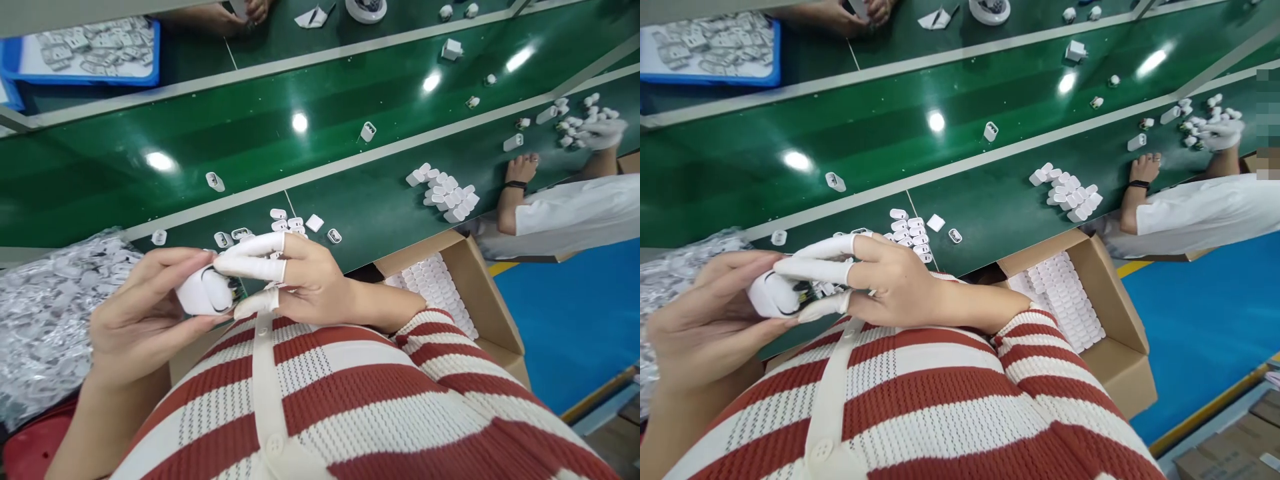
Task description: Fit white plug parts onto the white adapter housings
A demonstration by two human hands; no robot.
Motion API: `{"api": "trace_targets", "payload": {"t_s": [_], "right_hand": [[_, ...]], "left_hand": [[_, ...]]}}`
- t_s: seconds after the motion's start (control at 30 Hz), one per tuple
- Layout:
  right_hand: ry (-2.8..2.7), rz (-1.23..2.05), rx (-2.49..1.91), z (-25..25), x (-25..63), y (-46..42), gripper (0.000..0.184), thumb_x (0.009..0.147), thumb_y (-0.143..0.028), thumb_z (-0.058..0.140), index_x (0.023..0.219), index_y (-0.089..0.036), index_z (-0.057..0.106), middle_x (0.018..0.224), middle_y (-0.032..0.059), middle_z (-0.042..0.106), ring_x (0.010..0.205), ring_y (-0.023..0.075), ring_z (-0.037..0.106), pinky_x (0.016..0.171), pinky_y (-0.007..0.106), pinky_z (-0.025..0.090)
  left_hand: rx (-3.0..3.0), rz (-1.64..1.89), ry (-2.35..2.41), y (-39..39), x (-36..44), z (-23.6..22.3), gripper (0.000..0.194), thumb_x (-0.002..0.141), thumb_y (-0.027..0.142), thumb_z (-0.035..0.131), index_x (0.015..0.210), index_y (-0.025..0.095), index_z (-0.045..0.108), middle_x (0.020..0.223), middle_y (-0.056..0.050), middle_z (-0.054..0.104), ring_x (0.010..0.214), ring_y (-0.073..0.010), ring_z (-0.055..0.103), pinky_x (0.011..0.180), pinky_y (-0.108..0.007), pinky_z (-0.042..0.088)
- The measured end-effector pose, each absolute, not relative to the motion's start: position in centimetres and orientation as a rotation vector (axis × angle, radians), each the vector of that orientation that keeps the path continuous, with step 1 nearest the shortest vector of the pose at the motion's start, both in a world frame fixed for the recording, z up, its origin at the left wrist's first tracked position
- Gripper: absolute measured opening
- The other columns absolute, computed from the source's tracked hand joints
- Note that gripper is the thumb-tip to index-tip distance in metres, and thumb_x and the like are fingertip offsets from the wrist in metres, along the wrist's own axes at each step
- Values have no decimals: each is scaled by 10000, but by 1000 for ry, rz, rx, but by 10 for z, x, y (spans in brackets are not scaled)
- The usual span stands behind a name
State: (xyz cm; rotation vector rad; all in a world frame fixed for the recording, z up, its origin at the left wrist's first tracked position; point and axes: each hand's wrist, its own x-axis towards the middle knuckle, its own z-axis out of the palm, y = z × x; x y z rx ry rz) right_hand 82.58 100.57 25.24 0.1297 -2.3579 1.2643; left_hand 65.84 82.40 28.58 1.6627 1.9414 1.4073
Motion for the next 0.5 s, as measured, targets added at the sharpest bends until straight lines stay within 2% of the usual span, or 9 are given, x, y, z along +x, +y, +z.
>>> {"api": "trace_targets", "payload": {"t_s": [0.13, 0.27, 0.37, 0.43, 0.5], "right_hand": [[-2261, 1341, 89, 259, 826, 1005, 387, 1050, -314, 584, 1429, -246, 623, 1436, 111, 641, 1346, 229, 596, 1107, 410, 524], [-2198, 1394, 42, 249, 818, 1001, 290, 1024, -368, 633, 1285, -280, 724, 1352, 96, 685, 1287, 240, 620, 1109, 452, 511], [-2101, 1578, 10, 236, 812, 1001, 269, 993, -391, 678, 1227, -286, 761, 1352, 90, 669, 1233, 236, 636, 1098, 453, 521], [-1966, 1819, -51, 232, 811, 1000, 369, 947, -451, 725, 1279, -290, 734, 1429, 86, 616, 1268, 235, 621, 1073, 423, 550], [-1748, 2103, -155, 235, 810, 997, 549, 883, -510, 773, 1377, -297, 661, 1502, 81, 566, 1312, 237, 609, 1051, 395, 577]], "left_hand": [[1667, 1434, 1940, 823, 659, 286, 732, 726, 362, 924, 1416, 356, 677, 1216, -73, 718, 989, -285, 688, 688, -412, 650], [1711, 1437, 2014, 828, 661, 287, 719, 728, 384, 909, 1409, 376, 680, 1189, -66, 724, 951, -292, 696, 659, -437, 656], [1701, 1445, 2035, 830, 664, 282, 710, 724, 340, 918, 1396, 376, 691, 1184, -65, 729, 952, -297, 709, 695, -456, 675], [1631, 1461, 1975, 830, 666, 278, 694, 739, 297, 911, 1394, 372, 693, 1208, -62, 725, 964, -299, 722, 735, -474, 690], [1580, 1501, 1914, 830, 668, 275, 691, 753, 257, 898, 1400, 374, 685, 1246, -50, 718, 1029, -316, 730, 842, -520, 692]]}}
